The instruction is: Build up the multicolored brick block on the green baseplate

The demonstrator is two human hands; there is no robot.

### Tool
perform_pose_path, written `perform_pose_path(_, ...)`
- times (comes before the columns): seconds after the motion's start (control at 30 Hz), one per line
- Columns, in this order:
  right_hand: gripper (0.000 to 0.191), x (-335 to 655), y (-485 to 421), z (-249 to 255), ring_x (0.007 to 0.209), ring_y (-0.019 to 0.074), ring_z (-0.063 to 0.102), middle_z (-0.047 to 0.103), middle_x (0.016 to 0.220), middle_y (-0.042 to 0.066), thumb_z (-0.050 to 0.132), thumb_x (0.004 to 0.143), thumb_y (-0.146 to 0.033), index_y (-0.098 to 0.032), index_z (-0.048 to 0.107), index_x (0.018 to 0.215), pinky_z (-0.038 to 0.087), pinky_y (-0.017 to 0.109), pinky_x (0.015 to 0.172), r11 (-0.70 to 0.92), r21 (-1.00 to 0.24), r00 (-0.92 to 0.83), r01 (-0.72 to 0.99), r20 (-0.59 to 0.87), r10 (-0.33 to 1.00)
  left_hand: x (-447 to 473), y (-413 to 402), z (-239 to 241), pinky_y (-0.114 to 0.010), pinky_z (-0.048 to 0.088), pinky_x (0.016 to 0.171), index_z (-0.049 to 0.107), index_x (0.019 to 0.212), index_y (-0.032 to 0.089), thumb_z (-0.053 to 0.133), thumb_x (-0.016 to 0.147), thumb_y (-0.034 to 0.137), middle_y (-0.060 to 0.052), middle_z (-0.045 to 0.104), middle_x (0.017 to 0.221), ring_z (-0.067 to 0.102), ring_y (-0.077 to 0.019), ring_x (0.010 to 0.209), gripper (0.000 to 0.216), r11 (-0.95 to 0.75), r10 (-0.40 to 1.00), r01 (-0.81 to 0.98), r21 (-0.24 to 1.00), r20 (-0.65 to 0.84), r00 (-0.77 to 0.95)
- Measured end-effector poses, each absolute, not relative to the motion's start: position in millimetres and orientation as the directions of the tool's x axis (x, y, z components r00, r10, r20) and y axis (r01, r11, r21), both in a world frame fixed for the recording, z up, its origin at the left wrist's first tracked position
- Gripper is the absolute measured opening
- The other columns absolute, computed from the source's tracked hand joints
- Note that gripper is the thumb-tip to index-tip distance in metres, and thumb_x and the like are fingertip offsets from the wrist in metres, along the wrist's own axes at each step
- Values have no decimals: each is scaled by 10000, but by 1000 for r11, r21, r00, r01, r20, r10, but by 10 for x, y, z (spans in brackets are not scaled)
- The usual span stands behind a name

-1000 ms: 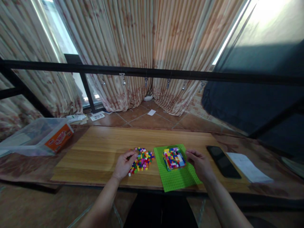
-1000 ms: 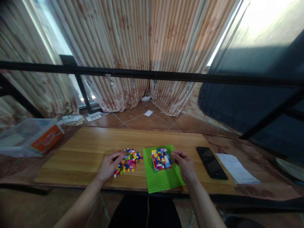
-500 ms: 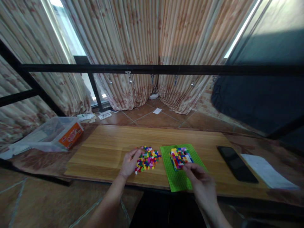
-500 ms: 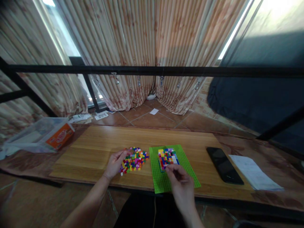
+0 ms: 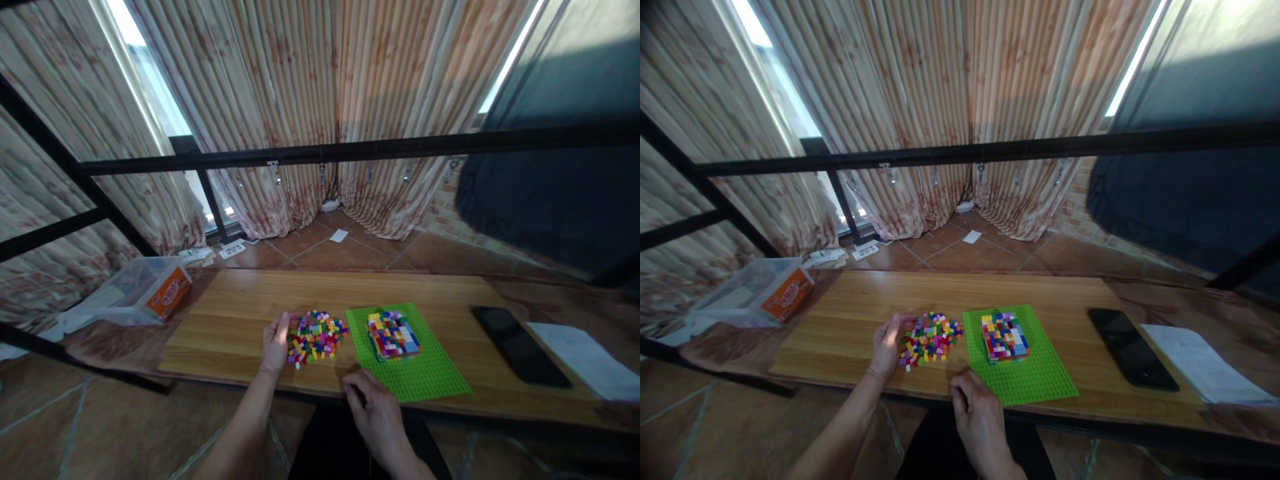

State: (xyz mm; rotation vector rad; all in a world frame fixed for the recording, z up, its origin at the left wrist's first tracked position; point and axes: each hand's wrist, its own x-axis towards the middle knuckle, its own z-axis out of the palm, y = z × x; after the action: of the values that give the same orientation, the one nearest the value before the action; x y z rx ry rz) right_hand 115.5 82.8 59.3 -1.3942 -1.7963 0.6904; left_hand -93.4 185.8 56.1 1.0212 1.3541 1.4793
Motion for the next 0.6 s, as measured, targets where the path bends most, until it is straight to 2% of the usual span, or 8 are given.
perform_pose_path(0.2,179,1125,866,543,739,147,622,619,822,16,433,867,-201,-233,605,833,447,248,682,268,-709,-113,653,258,959,-901,1831,626,-284,505,697,701,865,150,563,771,499,-67,722,829,660,-207,820,386,-55,944,2,998,53,-327)
perform_pose_path(0.4,185,1123,885,581,720,153,620,614,798,14,422,861,-203,-238,596,809,439,257,661,253,-700,-127,668,228,965,-932,1525,618,-341,467,905,665,950,177,555,774,347,-64,683,1021,608,-214,1008,268,-115,907,203,972,186,-377)
perform_pose_path(0.47,183,1121,886,592,725,152,621,615,807,12,421,857,-198,-239,593,809,437,258,663,245,-703,-123,667,221,968,-957,1381,587,-358,458,939,628,1040,179,563,753,271,-80,628,1152,578,-224,1083,308,-150,918,241,959,225,-327)
perform_pose_path(0.6,187,1124,885,609,733,149,626,620,814,7,425,843,-181,-242,597,804,438,254,666,245,-712,-125,658,218,968,-975,1149,559,-410,372,1054,579,1164,212,531,667,72,-82,508,1323,467,-244,1243,519,-223,950,452,864,297,-100)
